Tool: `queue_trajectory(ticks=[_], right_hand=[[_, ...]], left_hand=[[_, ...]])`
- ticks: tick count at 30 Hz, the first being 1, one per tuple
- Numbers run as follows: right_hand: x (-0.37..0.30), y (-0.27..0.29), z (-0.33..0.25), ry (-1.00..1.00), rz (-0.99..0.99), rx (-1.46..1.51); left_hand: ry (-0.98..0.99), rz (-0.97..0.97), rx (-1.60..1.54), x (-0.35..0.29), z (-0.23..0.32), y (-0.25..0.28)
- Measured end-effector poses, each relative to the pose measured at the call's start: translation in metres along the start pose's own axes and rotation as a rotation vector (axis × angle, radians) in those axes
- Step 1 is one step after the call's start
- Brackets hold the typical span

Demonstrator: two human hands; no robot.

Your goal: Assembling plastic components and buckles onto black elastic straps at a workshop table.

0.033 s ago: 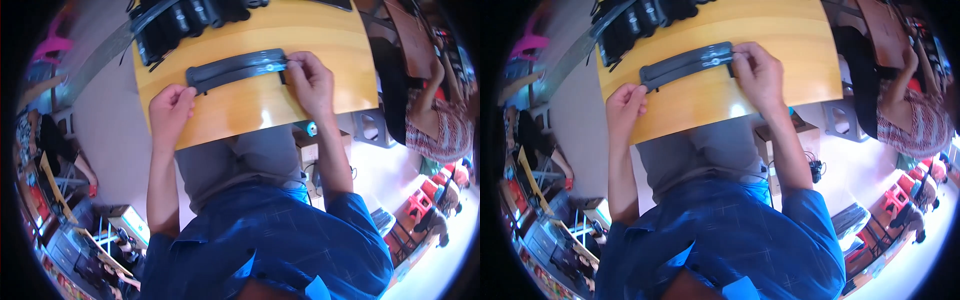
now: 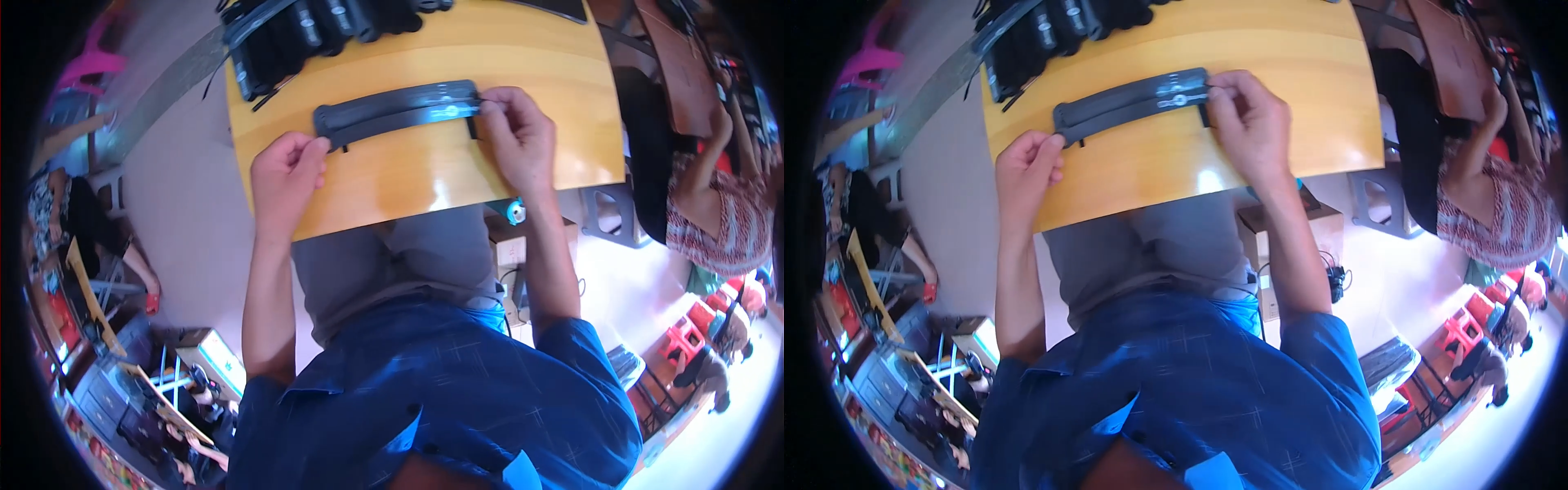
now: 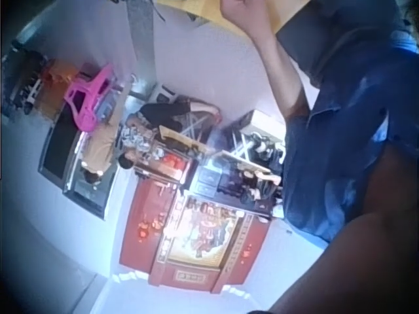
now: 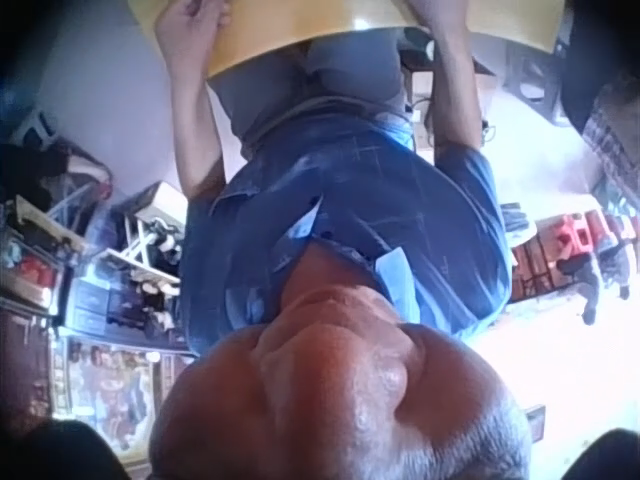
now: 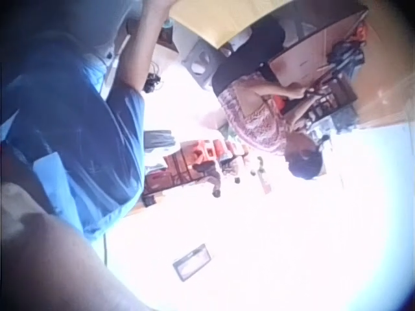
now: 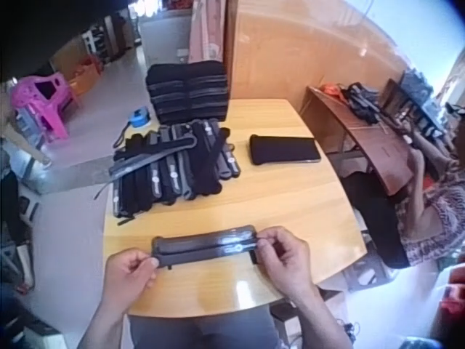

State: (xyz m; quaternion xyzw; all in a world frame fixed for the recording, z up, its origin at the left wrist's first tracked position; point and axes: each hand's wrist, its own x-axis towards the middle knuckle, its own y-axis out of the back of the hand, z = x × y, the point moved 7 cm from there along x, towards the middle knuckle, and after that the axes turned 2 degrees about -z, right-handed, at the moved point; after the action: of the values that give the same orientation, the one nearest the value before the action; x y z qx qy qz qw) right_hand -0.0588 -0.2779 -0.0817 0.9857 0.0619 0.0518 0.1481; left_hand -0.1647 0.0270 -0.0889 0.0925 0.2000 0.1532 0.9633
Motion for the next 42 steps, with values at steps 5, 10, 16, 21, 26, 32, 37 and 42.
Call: queue_trajectory(ticks=[5, 10, 16, 21, 26, 32, 37, 42], right_hand=[[0.003, -0.003, 0.005, -0.057, -0.009, 0.086], [0.006, -0.005, 0.008, -0.069, -0.007, 0.085], [0.01, -0.005, 0.006, -0.082, 0.014, 0.003], [0.01, -0.009, 0.004, -0.091, -0.007, -0.031], [0.008, -0.01, 0.001, -0.093, 0.002, -0.064], [0.005, -0.011, -0.002, -0.101, 0.015, -0.079], [0.005, -0.012, -0.001, -0.085, 0.027, -0.079], [0.006, -0.014, -0.003, -0.067, 0.032, -0.104]], left_hand=[[0.004, 0.003, 0.027, 0.002, -0.002, 0.005], [0.046, -0.059, 0.083, 0.004, 0.002, 0.004], [-0.025, -0.029, 0.252, 0.012, 0.002, 0.007], [-0.066, 0.025, 0.316, 0.016, 0.002, 0.007], [-0.01, 0.041, 0.329, 0.016, 0.003, 0.009], [-0.065, 0.015, 0.338, 0.018, 0.006, 0.006], [-0.022, 0.049, 0.343, 0.019, 0.005, 0.007], [-0.053, 0.055, 0.341, 0.019, 0.005, 0.007]])
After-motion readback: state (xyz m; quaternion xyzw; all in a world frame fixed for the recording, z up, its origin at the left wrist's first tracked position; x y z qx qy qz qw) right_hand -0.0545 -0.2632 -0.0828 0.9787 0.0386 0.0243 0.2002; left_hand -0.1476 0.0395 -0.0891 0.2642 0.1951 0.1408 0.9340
